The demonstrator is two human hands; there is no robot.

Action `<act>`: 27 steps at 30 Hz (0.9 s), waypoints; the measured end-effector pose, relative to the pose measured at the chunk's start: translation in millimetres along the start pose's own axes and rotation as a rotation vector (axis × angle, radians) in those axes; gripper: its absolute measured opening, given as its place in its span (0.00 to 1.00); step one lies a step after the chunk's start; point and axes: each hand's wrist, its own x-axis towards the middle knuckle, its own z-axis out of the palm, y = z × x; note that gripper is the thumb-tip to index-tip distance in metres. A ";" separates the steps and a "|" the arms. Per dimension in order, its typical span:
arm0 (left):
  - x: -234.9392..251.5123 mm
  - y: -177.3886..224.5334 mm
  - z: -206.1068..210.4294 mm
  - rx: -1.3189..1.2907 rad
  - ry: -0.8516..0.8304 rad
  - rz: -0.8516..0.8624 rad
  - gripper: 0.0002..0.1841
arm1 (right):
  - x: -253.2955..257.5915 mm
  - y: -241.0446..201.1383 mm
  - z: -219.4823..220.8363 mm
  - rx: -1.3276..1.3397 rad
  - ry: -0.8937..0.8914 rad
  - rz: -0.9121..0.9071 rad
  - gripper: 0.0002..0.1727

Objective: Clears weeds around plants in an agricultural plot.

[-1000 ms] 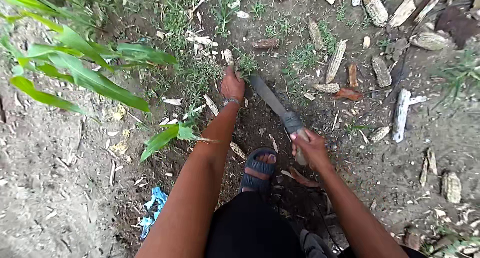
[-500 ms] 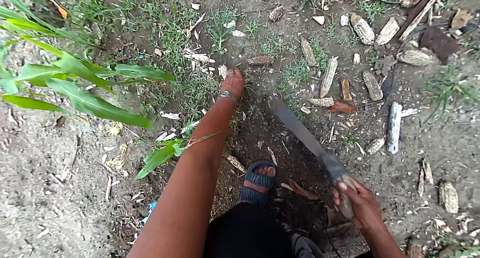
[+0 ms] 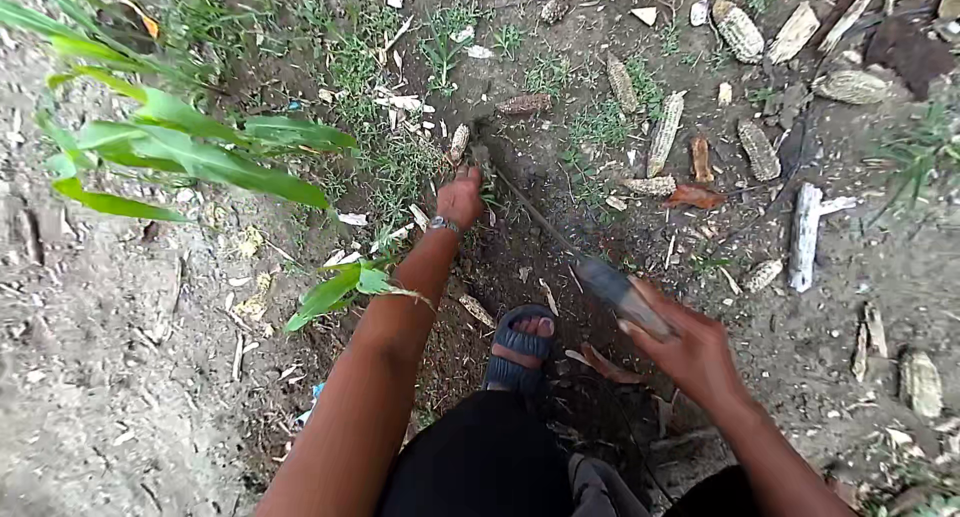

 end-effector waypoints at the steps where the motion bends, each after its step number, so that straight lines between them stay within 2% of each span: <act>1: -10.5 -2.8 5.8 0.001 -0.008 0.015 0.28 | -20.2 7.5 -14.2 0.159 -0.024 0.135 0.36; 3: -30.7 -11.9 12.7 -0.033 -0.003 0.010 0.26 | -65.9 24.1 -38.8 0.489 -0.001 0.378 0.38; 4: -39.7 -18.7 15.6 -0.072 0.008 -0.008 0.25 | -90.5 31.6 -51.7 0.643 -0.019 0.463 0.35; 7: -58.5 -47.0 23.4 -0.238 0.120 -0.052 0.15 | -142.3 49.9 -69.7 0.974 -0.101 0.622 0.17; 8: -62.7 -52.1 22.7 -0.274 0.154 -0.055 0.13 | -144.2 48.7 -62.8 1.013 -0.100 0.672 0.15; 10: -68.0 -42.9 12.6 -0.286 0.150 -0.075 0.12 | -114.9 38.4 -27.7 0.973 -0.063 0.752 0.21; 12: -68.6 -12.4 0.4 -0.283 0.076 -0.109 0.16 | -61.6 22.3 18.4 0.921 -0.068 0.725 0.25; 15: -57.7 37.9 -5.9 -0.273 0.039 -0.186 0.35 | -23.9 9.4 60.6 0.941 -0.016 0.615 0.25; 16: -53.2 49.3 -1.9 -0.231 0.008 -0.192 0.43 | -26.9 8.3 64.3 0.935 -0.007 0.600 0.26; 18: -39.5 64.4 10.8 -0.097 -0.033 -0.155 0.50 | -26.8 7.9 61.7 0.914 -0.012 0.578 0.27; 22: -28.3 73.4 23.2 0.025 -0.050 -0.141 0.42 | -31.0 11.0 46.5 0.830 -0.145 0.627 0.30; 25: -24.6 82.6 21.4 0.112 -0.035 -0.135 0.36 | -30.0 16.0 24.2 0.867 -0.124 0.616 0.30; 27: -29.9 81.1 23.3 0.163 -0.048 -0.120 0.32 | -46.5 16.3 0.7 0.858 -0.119 0.624 0.28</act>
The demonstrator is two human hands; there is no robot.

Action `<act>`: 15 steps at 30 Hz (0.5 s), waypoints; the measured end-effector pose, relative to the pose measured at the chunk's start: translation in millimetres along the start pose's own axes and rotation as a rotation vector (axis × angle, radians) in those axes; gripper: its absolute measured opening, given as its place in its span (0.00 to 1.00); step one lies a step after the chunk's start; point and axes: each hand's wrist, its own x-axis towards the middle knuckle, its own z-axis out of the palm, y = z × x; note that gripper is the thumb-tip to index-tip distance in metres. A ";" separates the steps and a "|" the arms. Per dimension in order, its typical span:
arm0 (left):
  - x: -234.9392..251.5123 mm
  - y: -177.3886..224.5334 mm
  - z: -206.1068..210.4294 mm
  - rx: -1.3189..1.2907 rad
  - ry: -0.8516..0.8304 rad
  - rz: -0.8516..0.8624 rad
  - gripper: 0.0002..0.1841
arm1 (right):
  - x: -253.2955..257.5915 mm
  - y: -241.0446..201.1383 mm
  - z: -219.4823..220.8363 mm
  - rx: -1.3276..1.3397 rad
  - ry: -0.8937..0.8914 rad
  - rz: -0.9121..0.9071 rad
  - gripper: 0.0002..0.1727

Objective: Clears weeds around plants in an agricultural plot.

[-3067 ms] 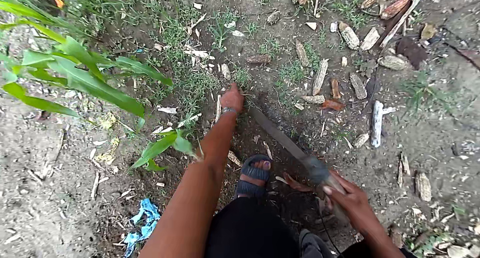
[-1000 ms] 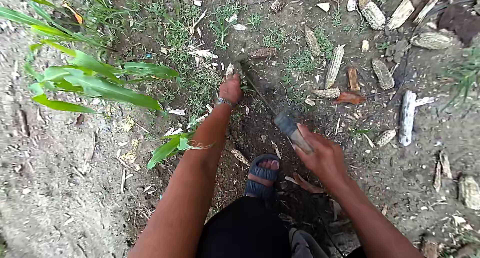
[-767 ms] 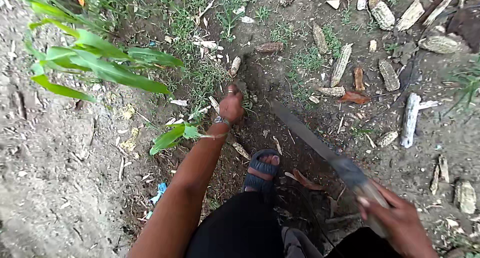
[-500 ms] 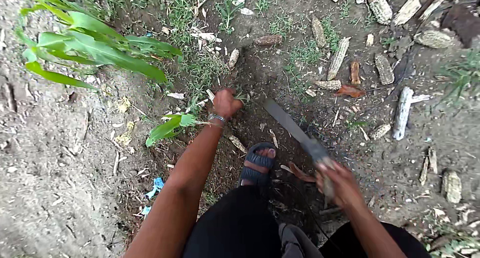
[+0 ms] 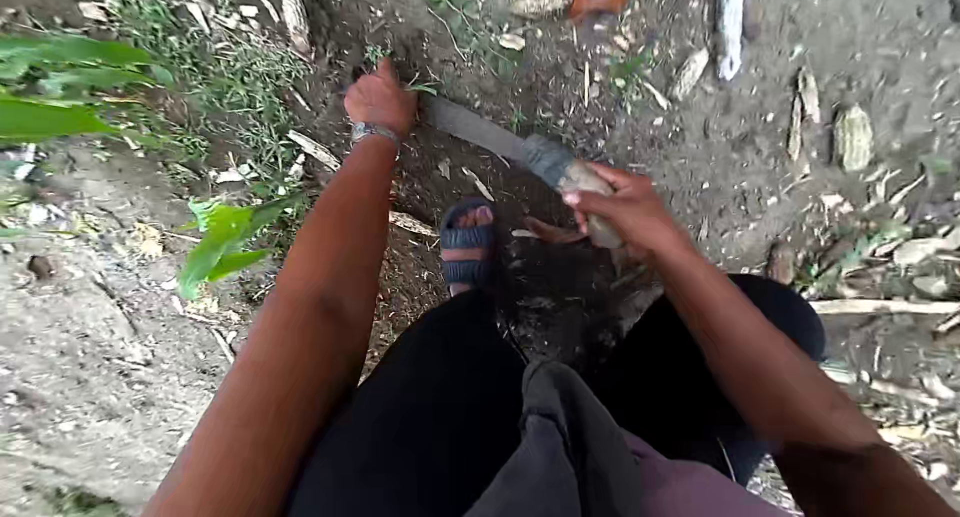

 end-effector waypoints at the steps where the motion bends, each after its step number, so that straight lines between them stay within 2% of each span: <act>1: -2.4 -4.0 2.4 0.004 0.004 0.011 0.30 | -15.7 0.0 -11.5 -0.016 0.005 0.006 0.28; 4: -11.9 -19.7 13.8 -0.083 0.020 0.082 0.28 | -66.2 11.4 -52.4 0.073 0.069 0.095 0.29; 6: -21.0 -28.2 26.8 -0.206 0.066 0.150 0.27 | -94.0 24.2 -71.6 0.166 0.094 0.118 0.26; 8: -25.4 -29.7 37.4 -0.337 0.136 0.204 0.24 | -102.6 32.5 -63.8 0.196 0.135 0.091 0.21; 11: -30.4 -3.6 37.4 -0.448 0.187 0.306 0.21 | -83.6 48.1 -27.3 0.136 0.186 0.003 0.26; 13: -31.0 25.8 28.8 -0.412 0.174 0.419 0.19 | -77.6 56.8 -15.7 0.145 0.203 -0.034 0.31; 15: -29.4 48.3 18.0 -0.330 0.142 0.464 0.20 | -95.0 60.1 -19.1 0.211 0.224 -0.017 0.31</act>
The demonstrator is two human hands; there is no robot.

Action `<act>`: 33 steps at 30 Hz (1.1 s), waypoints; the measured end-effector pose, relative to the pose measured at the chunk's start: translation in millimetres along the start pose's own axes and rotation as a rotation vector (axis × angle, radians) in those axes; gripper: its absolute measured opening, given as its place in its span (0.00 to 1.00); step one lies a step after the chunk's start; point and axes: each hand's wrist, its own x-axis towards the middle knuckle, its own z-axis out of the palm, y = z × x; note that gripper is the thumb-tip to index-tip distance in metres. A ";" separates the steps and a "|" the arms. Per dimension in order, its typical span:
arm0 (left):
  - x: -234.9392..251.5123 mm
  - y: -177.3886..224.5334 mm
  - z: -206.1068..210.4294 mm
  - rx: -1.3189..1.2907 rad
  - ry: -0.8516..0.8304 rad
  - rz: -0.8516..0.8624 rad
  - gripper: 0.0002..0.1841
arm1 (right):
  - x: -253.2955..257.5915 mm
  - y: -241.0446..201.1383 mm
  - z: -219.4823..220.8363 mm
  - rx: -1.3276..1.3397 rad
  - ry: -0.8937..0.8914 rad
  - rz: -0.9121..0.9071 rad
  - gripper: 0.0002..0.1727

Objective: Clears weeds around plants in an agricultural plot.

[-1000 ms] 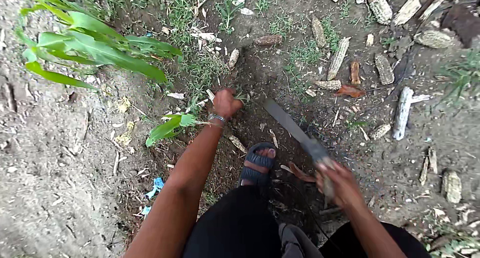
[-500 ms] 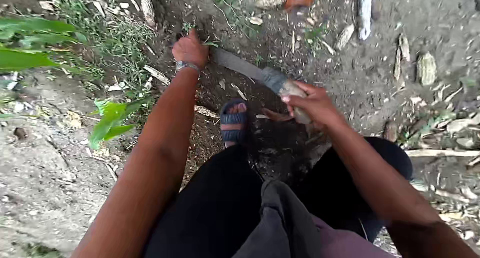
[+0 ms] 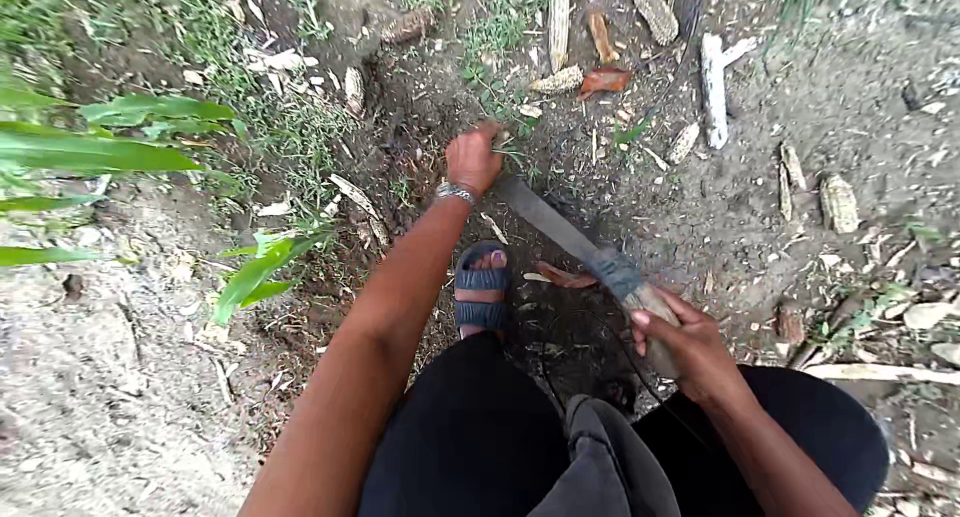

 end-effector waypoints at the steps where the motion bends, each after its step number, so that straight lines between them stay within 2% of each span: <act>1: 5.0 6.2 -1.8 0.027 -0.011 -0.011 0.19 | -13.1 -1.6 -10.0 0.037 0.021 0.025 0.29; 5: 23.8 15.6 -17.6 0.034 0.000 -0.156 0.21 | -58.5 -6.0 -57.0 0.188 0.035 0.044 0.22; 7: 30.9 18.7 -16.1 -0.002 0.033 -0.259 0.27 | -52.4 -10.6 -53.5 0.198 0.064 0.038 0.22; 9: 38.9 25.7 -11.7 -0.015 0.049 -0.317 0.29 | -13.5 -20.7 -17.1 0.101 0.108 0.047 0.23; 12: 44.2 35.0 3.1 0.116 -0.025 -0.293 0.35 | 73.1 -17.5 60.7 0.112 0.135 -0.049 0.22; 14: 49.2 36.1 3.6 0.183 -0.047 -0.298 0.37 | 102.2 -12.5 90.1 0.154 0.136 -0.141 0.21; 15: 50.7 33.0 1.8 0.204 -0.050 -0.297 0.36 | 102.2 -14.1 90.1 0.158 0.132 -0.143 0.20; 19: 46.8 19.0 2.5 0.194 -0.095 -0.263 0.26 | 54.7 -32.4 22.8 0.113 0.124 -0.039 0.25; 23: 47.8 -1.5 -2.0 0.013 -0.067 -0.233 0.27 | -18.5 -28.6 -59.1 0.136 0.096 0.026 0.22; 25: 46.8 -8.8 -4.7 -0.070 -0.047 -0.239 0.24 | -29.4 -22.6 -70.5 0.180 0.074 0.040 0.21; 28: 49.5 -1.1 -10.1 -0.093 -0.026 -0.266 0.24 | 20.0 -27.3 -25.2 0.046 0.084 0.070 0.23; 31: 48.4 22.1 -6.9 0.016 -0.038 -0.293 0.37 | 86.9 -20.6 34.7 0.023 0.054 -0.043 0.23; 33: 52.0 34.0 -9.9 0.149 -0.083 -0.316 0.45 | 91.2 -14.1 50.5 -0.049 0.063 -0.162 0.24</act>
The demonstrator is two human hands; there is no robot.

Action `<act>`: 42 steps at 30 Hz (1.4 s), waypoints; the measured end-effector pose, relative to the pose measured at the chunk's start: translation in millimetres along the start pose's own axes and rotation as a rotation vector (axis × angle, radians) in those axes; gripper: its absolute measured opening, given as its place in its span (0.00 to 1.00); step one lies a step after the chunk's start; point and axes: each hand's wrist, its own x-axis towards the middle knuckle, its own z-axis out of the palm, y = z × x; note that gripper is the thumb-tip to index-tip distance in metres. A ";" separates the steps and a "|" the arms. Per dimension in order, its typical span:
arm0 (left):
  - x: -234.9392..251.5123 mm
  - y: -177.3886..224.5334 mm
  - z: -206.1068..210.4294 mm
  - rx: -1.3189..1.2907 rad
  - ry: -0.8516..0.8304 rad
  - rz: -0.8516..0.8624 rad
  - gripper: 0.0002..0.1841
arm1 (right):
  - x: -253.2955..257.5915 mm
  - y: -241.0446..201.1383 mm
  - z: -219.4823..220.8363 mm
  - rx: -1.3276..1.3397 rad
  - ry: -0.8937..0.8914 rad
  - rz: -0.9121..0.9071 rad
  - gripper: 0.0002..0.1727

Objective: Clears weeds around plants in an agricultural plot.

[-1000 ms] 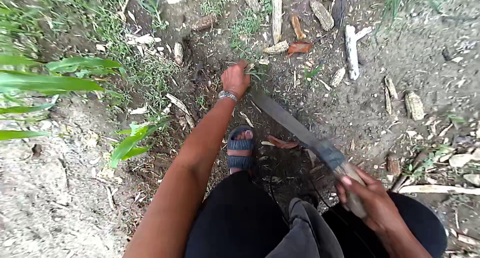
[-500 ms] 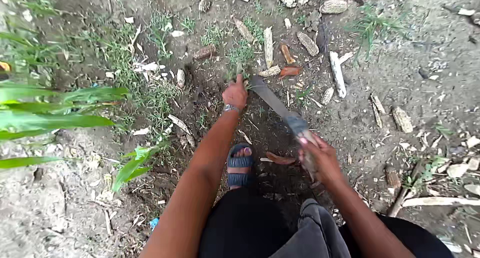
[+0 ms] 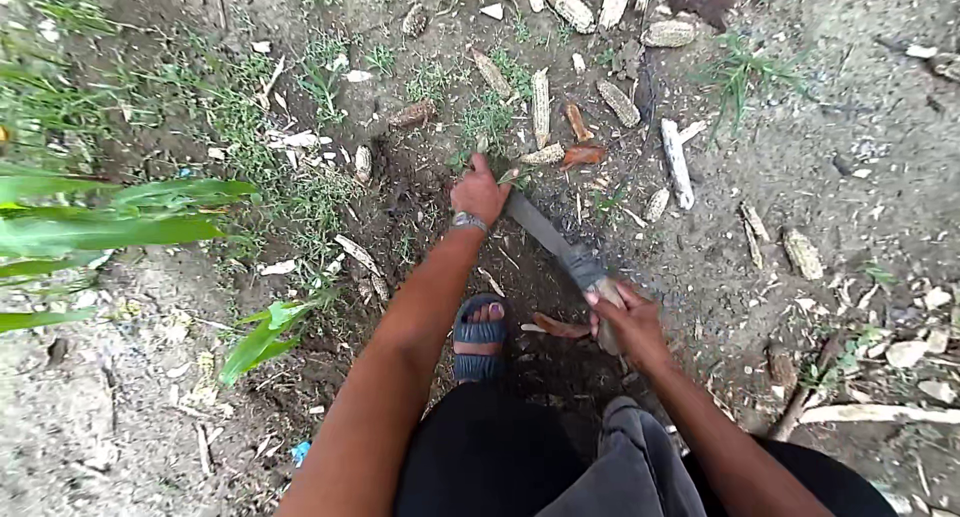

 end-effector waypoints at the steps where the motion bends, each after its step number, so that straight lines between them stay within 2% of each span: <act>1: -5.4 3.4 3.4 0.049 -0.036 -0.017 0.45 | -11.3 -0.4 -0.5 -0.127 0.011 -0.070 0.27; 3: -5.7 7.7 -3.2 0.036 -0.056 -0.048 0.42 | -27.0 -10.1 -7.0 -0.521 0.012 -0.306 0.35; 4: -5.2 4.1 -6.1 -0.024 -0.069 -0.064 0.40 | -35.8 -11.4 -13.3 -0.693 0.022 -0.442 0.36; 6: -2.3 -10.8 -1.5 -0.206 -0.070 -0.071 0.33 | -53.4 -12.6 -32.1 -0.821 0.047 -0.568 0.34; 7: 0.3 -19.2 4.8 -0.293 -0.044 -0.050 0.29 | -63.9 -13.8 -43.4 -0.755 0.044 -0.509 0.34; 9: 3.0 -34.3 18.4 -0.434 0.008 -0.010 0.24 | -86.8 -14.8 -65.7 -0.370 0.052 -0.249 0.35; 11: 4.2 -45.0 23.4 -0.538 0.075 0.012 0.20 | -98.6 -11.2 -84.3 -0.028 0.075 -0.064 0.32; 13: 10.4 -53.2 16.2 -0.571 0.093 0.027 0.21 | -98.3 -17.8 -86.7 0.081 0.079 0.067 0.29; 15: 8.9 -59.0 15.4 -0.530 0.034 0.051 0.23 | -96.4 -31.2 -75.3 0.096 0.090 0.140 0.23; 19: 10.2 -59.0 12.8 -0.340 -0.049 0.103 0.24 | -71.6 -27.3 -46.0 0.131 0.104 0.151 0.24; 24: 1.8 -59.4 18.0 -0.206 -0.107 0.122 0.21 | -100.8 -12.8 -54.6 0.212 0.094 0.227 0.20; 27: 2.6 -57.5 20.4 -0.171 -0.103 0.115 0.20 | -124.7 -16.2 -69.5 0.217 0.114 0.215 0.21; 30: 5.4 -59.1 21.5 -0.247 -0.056 0.118 0.20 | -151.8 -22.0 -90.8 0.170 0.149 0.150 0.25; 34: -6.1 -44.8 20.4 -0.447 0.131 0.096 0.21 | -204.0 -23.5 -137.8 0.098 0.258 0.119 0.27; 36: -20.6 -25.5 15.6 -0.429 0.120 0.182 0.23 | -230.5 -24.9 -165.7 0.082 0.277 0.120 0.23; 39: -37.8 5.1 12.9 -0.348 -0.003 0.424 0.25 | -257.0 -29.5 -200.5 0.112 0.188 0.157 0.19; 42: -52.7 23.3 10.9 -0.249 -0.031 0.485 0.19 | -238.8 -17.6 -195.3 0.138 0.143 0.229 0.20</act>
